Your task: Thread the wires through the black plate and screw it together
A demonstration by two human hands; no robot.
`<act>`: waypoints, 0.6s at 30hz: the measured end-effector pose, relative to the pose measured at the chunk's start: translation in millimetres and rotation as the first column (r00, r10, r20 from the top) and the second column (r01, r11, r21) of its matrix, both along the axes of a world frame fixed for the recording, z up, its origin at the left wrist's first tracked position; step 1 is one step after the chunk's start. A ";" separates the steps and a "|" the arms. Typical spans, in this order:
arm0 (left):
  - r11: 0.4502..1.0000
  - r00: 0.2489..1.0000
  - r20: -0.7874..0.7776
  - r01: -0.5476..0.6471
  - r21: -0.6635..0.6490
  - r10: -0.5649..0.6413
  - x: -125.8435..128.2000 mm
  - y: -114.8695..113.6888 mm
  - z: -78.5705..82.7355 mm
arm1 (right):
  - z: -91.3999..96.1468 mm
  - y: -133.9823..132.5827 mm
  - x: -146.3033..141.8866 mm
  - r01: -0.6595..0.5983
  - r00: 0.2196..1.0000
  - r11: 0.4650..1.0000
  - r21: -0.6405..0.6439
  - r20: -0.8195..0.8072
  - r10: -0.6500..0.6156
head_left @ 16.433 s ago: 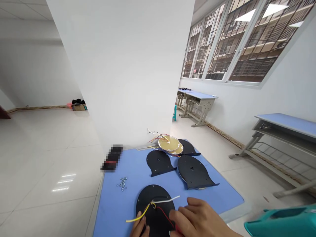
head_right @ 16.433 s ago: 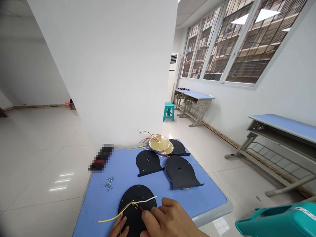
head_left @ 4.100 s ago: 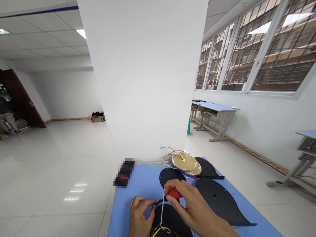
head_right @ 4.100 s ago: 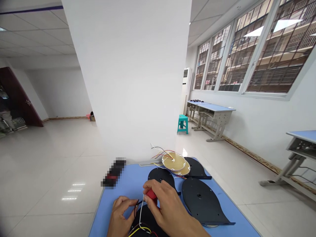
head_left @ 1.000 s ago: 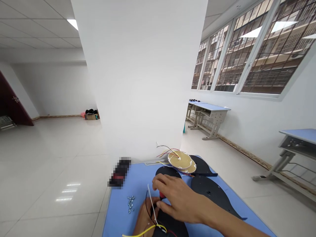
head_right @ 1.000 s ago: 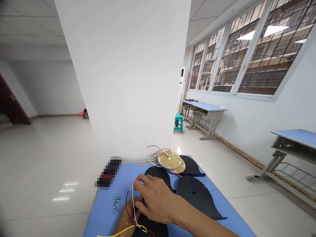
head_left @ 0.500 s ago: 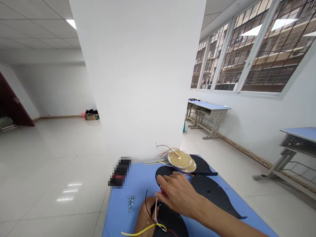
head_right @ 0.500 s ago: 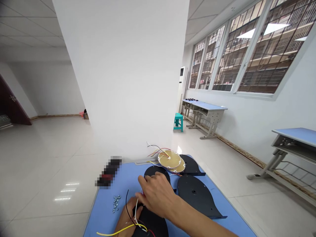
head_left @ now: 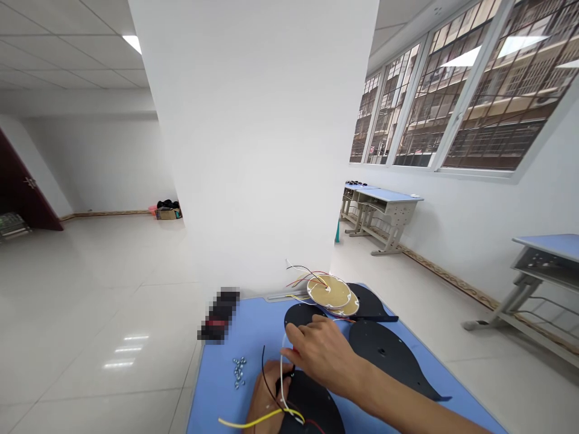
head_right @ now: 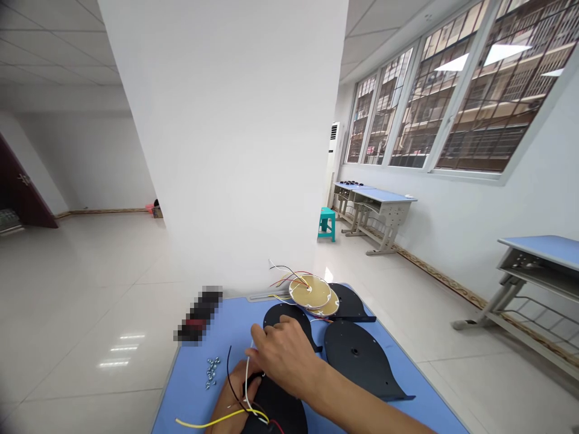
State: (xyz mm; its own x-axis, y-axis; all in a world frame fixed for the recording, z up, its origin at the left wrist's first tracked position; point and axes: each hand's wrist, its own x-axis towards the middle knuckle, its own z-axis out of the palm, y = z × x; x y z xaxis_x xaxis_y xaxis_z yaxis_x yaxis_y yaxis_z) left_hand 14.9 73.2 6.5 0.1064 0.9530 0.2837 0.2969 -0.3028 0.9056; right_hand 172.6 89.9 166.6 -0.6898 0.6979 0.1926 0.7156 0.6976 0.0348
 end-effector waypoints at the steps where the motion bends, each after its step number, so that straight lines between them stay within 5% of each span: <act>1: 1.000 1.000 0.000 -0.007 -0.001 0.007 -0.1 -0.1 0.1 | -0.1 -0.1 0.3 -0.004 1.000 1.000 -0.005 -0.014 0.004; 4: 1.000 1.000 -0.008 -0.020 -0.014 0.020 -0.1 -1.1 1.3 | 0.2 -0.6 1.1 -0.062 0.998 0.998 -0.030 -0.014 0.062; 9: 0.999 0.999 -0.038 -0.027 -0.029 0.026 -0.6 -1.2 0.4 | -0.6 -0.9 1.4 0.038 0.999 0.999 -0.022 0.005 -0.038; 13: 1.000 0.998 -0.064 0.001 -0.003 -0.001 -2.9 1.0 -8.0 | -3.2 0.4 0.8 -0.052 0.998 0.998 -0.026 -0.037 0.051; 18: 1.000 0.997 -0.083 -0.005 -0.031 0.002 -4.6 -0.2 -9.5 | -13.7 6.0 -4.8 0.068 0.995 0.997 -0.028 -0.077 -0.070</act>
